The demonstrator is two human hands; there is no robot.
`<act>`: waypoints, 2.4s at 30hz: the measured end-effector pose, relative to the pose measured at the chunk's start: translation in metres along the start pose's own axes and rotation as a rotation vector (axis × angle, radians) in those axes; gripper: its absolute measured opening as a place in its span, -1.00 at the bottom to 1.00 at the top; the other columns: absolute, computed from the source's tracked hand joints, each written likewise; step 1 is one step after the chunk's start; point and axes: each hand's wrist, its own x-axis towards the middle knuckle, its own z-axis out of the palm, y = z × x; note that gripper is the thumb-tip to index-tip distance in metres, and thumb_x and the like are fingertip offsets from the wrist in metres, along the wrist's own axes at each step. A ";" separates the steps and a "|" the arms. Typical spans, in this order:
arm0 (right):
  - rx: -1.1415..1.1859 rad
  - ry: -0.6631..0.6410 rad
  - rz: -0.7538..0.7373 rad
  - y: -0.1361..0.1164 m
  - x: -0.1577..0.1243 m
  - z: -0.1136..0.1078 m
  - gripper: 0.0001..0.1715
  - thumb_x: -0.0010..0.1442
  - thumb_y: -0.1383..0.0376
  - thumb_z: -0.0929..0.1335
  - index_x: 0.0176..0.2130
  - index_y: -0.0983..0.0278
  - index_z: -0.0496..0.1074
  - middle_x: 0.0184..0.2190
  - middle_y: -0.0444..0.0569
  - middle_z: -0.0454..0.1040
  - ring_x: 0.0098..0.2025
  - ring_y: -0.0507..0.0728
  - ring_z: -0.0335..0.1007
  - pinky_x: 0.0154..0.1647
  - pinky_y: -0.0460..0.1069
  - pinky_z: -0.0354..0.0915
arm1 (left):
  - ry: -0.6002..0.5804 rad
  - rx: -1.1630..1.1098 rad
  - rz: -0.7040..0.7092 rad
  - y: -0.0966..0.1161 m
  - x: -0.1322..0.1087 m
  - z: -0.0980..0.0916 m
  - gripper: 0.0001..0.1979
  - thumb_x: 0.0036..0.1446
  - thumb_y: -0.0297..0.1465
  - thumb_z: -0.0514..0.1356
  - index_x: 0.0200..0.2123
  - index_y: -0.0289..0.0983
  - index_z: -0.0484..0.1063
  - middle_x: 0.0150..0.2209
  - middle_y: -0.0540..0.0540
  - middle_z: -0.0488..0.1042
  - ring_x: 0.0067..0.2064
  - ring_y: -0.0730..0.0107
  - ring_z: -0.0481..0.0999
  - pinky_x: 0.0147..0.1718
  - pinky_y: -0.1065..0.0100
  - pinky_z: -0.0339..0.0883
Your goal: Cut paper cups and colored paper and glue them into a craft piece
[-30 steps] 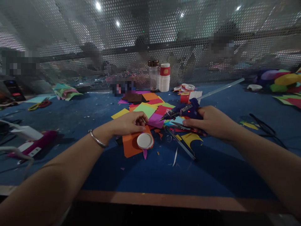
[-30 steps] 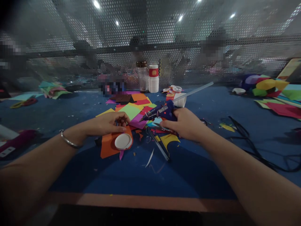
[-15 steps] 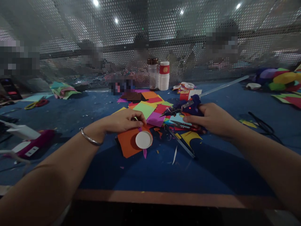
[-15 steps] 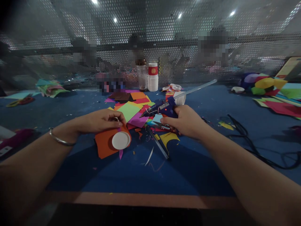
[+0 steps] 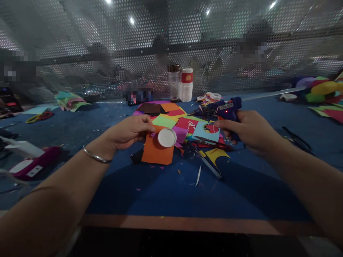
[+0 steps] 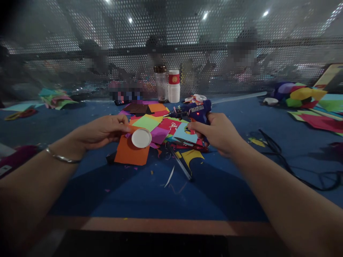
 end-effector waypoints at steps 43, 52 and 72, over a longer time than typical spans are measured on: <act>-0.555 0.040 -0.224 0.017 -0.085 -0.030 -0.36 0.10 -0.11 0.34 -0.79 0.12 0.17 -0.85 -0.11 0.04 -0.75 0.06 0.03 -0.69 0.03 -0.01 | -0.443 0.883 0.635 -0.013 -0.040 0.043 -0.76 0.11 -0.18 0.34 -0.35 -0.20 0.44 -0.12 -0.07 0.56 0.07 0.15 0.44 0.06 0.18 0.23; -0.727 -0.057 -0.395 0.061 -0.139 -0.019 -0.50 0.25 0.13 0.29 -0.68 0.14 0.34 -0.74 -0.07 0.33 -0.68 0.10 0.26 -0.62 0.04 0.14 | -0.486 0.861 0.569 -0.012 -0.037 0.044 -0.79 0.12 -0.24 0.34 -0.37 -0.22 0.43 -0.02 -0.09 0.55 0.03 0.19 0.46 0.01 0.21 0.25; -0.780 -0.034 -0.687 0.041 -0.141 -0.001 -0.87 0.25 0.27 0.25 -0.34 0.11 0.36 -0.49 -0.06 0.51 -0.49 0.18 0.48 -0.50 0.03 0.34 | -0.504 0.793 0.552 -0.016 -0.035 0.043 -0.71 0.07 -0.24 0.37 -0.20 -0.20 0.39 -0.07 -0.08 0.52 -0.03 0.23 0.48 -0.08 0.27 0.31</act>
